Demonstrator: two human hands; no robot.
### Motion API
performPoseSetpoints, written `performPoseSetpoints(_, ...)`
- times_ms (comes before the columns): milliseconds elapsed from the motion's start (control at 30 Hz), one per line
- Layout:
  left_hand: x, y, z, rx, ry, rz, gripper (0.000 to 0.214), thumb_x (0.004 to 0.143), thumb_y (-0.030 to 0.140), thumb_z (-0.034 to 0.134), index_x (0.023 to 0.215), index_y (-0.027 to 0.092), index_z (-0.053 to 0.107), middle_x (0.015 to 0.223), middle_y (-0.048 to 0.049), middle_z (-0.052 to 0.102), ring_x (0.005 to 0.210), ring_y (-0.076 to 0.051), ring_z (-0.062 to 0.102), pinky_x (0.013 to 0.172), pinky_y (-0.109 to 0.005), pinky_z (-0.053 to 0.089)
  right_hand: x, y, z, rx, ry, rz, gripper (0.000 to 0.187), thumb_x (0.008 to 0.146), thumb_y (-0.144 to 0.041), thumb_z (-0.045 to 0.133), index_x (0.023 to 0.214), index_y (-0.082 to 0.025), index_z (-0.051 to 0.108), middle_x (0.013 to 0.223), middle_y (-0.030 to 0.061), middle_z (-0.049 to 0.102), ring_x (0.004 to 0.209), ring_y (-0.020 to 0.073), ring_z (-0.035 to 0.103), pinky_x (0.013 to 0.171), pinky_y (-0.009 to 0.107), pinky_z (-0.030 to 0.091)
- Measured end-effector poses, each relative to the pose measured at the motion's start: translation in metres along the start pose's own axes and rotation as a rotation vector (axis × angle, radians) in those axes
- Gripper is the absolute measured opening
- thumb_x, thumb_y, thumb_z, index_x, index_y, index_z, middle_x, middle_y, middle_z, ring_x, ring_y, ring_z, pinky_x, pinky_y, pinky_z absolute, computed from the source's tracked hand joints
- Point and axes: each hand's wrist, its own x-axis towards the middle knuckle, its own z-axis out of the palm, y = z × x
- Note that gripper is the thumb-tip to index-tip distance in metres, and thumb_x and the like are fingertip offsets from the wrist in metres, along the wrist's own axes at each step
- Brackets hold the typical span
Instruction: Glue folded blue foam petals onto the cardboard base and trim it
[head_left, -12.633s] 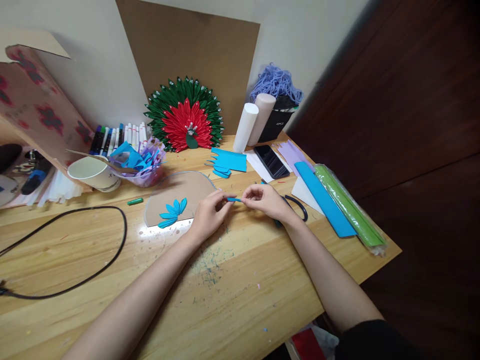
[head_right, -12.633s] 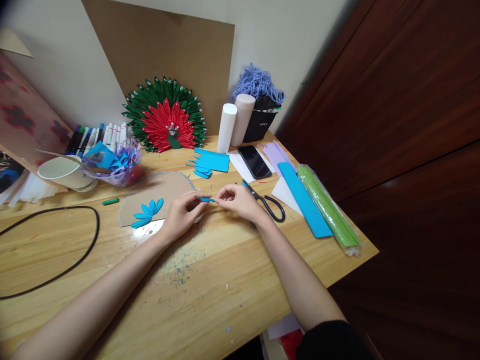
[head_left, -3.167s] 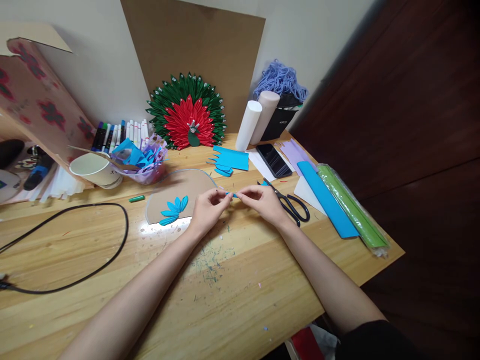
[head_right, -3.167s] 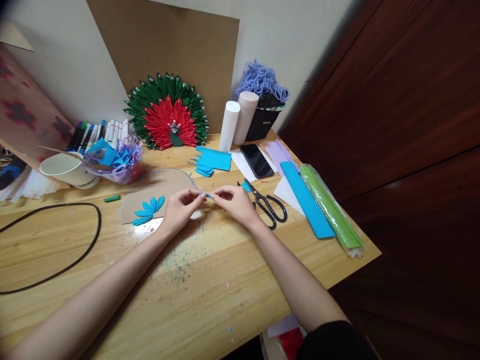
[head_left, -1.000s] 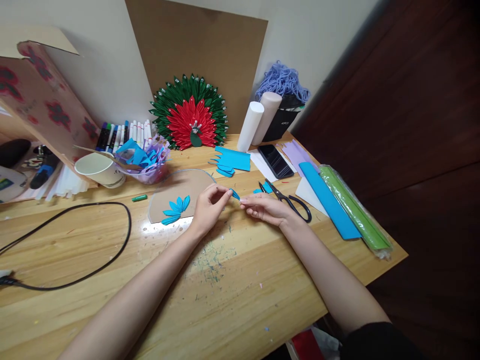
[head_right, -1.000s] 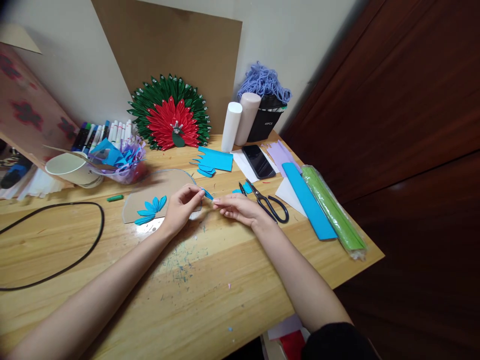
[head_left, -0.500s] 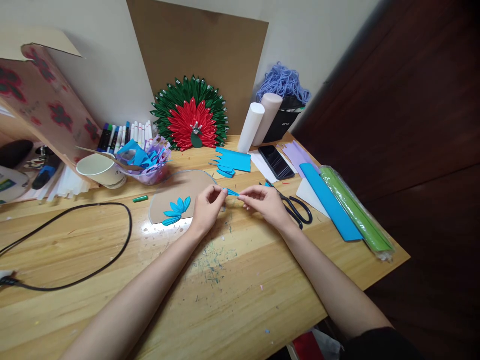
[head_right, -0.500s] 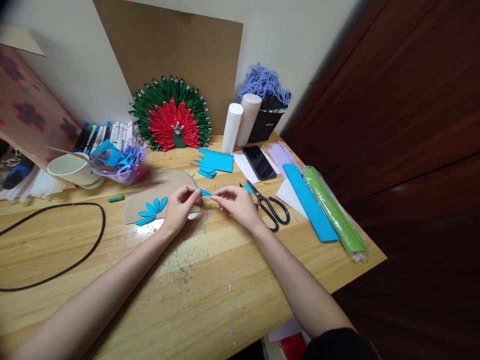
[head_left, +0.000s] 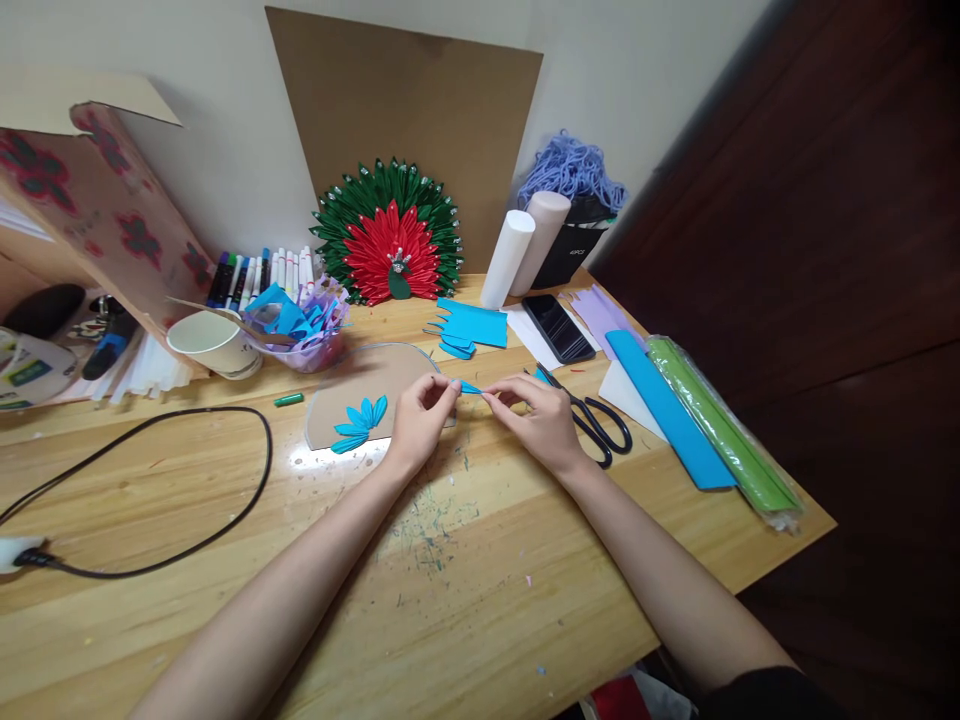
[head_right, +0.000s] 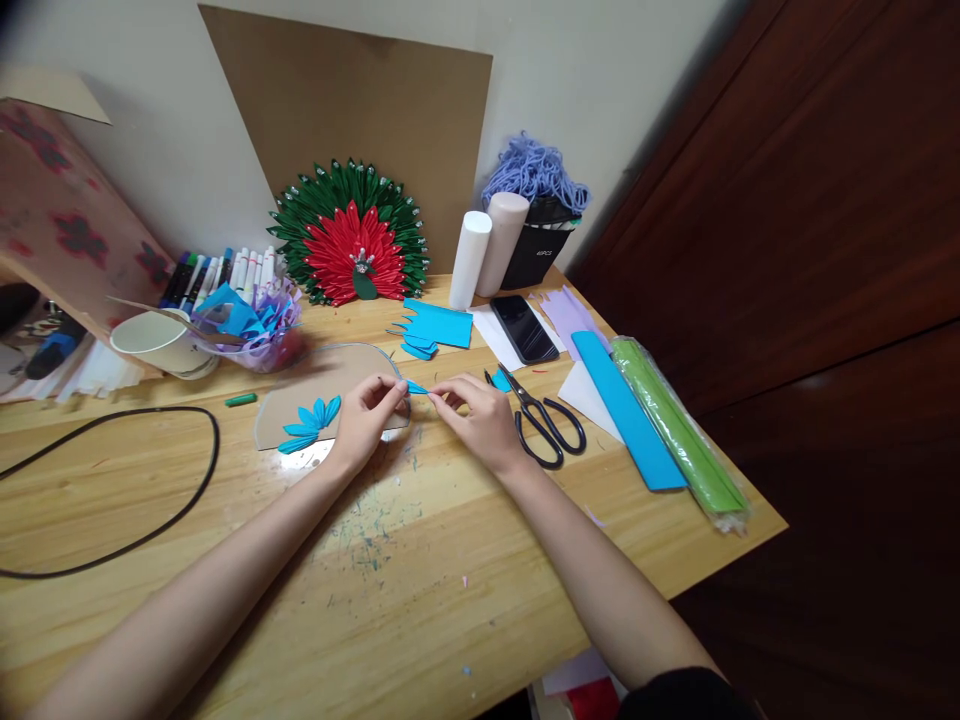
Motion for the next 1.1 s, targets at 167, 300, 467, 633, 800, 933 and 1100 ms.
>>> performPoseSetpoints(167, 0.002, -0.003, 0.0, 0.006, 0.003, 0.022, 0.026, 0.082, 0.038, 0.051, 0.069, 0.016, 0.057, 0.06, 0.0016, 0.053, 0.059, -0.011, 0.051, 0.059, -0.022, 0.041, 0.0, 0.0, 0.0, 0.006, 0.002, -0.04, 0.01, 0.083, -0.023, 0.052, 0.08, -0.02, 0.061, 0.076, 0.0042, 0.062, 0.068, 0.0152, 0.059, 0.065, 0.027, 0.047)
performPoseSetpoints(300, -0.002, 0.007, -0.006, 0.065, 0.084, 0.043, 0.028, 0.087, 0.036, 0.042, 0.082, 0.016, 0.06, 0.071, -0.0019, 0.06, 0.068, -0.013, 0.056, 0.067, -0.025, 0.044, -0.001, -0.002, 0.002, 0.13, 0.05, 0.028, 0.011, 0.081, -0.027, 0.056, 0.078, -0.019, 0.062, 0.077, 0.004, 0.063, 0.068, 0.0147, 0.058, 0.067, 0.028, 0.047)
performPoseSetpoints(467, -0.04, 0.035, -0.045, 0.436, -0.115, 0.297, 0.029, 0.085, 0.025, 0.051, 0.113, 0.02, 0.055, 0.104, -0.0061, 0.062, 0.092, -0.016, 0.057, 0.083, -0.029, 0.044, -0.001, -0.016, 0.02, 0.575, -0.17, 0.433, 0.022, 0.072, -0.037, 0.064, 0.074, -0.015, 0.064, 0.069, 0.0023, 0.064, 0.063, 0.0125, 0.057, 0.063, 0.025, 0.045)
performPoseSetpoints(633, -0.089, 0.047, -0.089, 0.478, -0.009, 0.238, 0.029, 0.083, 0.024, 0.055, 0.112, 0.02, 0.057, 0.106, -0.0067, 0.061, 0.092, -0.015, 0.059, 0.083, -0.029, 0.046, 0.005, -0.046, 0.05, 0.83, -0.659, 0.654, 0.026, 0.066, -0.038, 0.07, 0.067, -0.012, 0.066, 0.062, -0.0003, 0.06, 0.054, 0.0066, 0.049, 0.054, 0.02, 0.036)
performPoseSetpoints(800, -0.127, 0.051, -0.125, 0.303, 0.215, 0.049, 0.016, 0.08, 0.029, 0.058, 0.083, 0.016, 0.067, 0.084, -0.0054, 0.068, 0.08, -0.016, 0.062, 0.074, -0.025, 0.049, 0.01, -0.088, 0.09, 0.877, -0.964, 0.688, 0.026, 0.065, -0.037, 0.072, 0.068, -0.012, 0.067, 0.064, 0.0, 0.061, 0.056, 0.005, 0.05, 0.056, 0.018, 0.037)
performPoseSetpoints(933, -0.163, 0.049, -0.166, 0.159, 0.467, -0.096, 0.018, 0.076, 0.031, 0.063, 0.081, 0.015, 0.068, 0.077, -0.0042, 0.068, 0.074, -0.015, 0.063, 0.071, -0.023, 0.049, 0.015, -0.124, 0.132, 0.721, -1.003, 0.521, 0.034, 0.074, -0.044, 0.06, 0.077, -0.011, 0.067, 0.074, 0.0047, 0.065, 0.059, 0.0082, 0.053, 0.061, 0.022, 0.042)
performPoseSetpoints(1100, -0.207, 0.042, -0.23, 0.135, 0.757, -0.155, 0.02, 0.072, 0.033, 0.066, 0.078, 0.013, 0.067, 0.074, -0.0038, 0.068, 0.07, -0.014, 0.063, 0.069, -0.023, 0.049, 0.026, -0.179, 0.21, 0.442, -0.777, 0.083, 0.029, 0.081, -0.035, 0.05, 0.094, -0.012, 0.061, 0.091, 0.0094, 0.064, 0.08, 0.016, 0.058, 0.074, 0.029, 0.044)
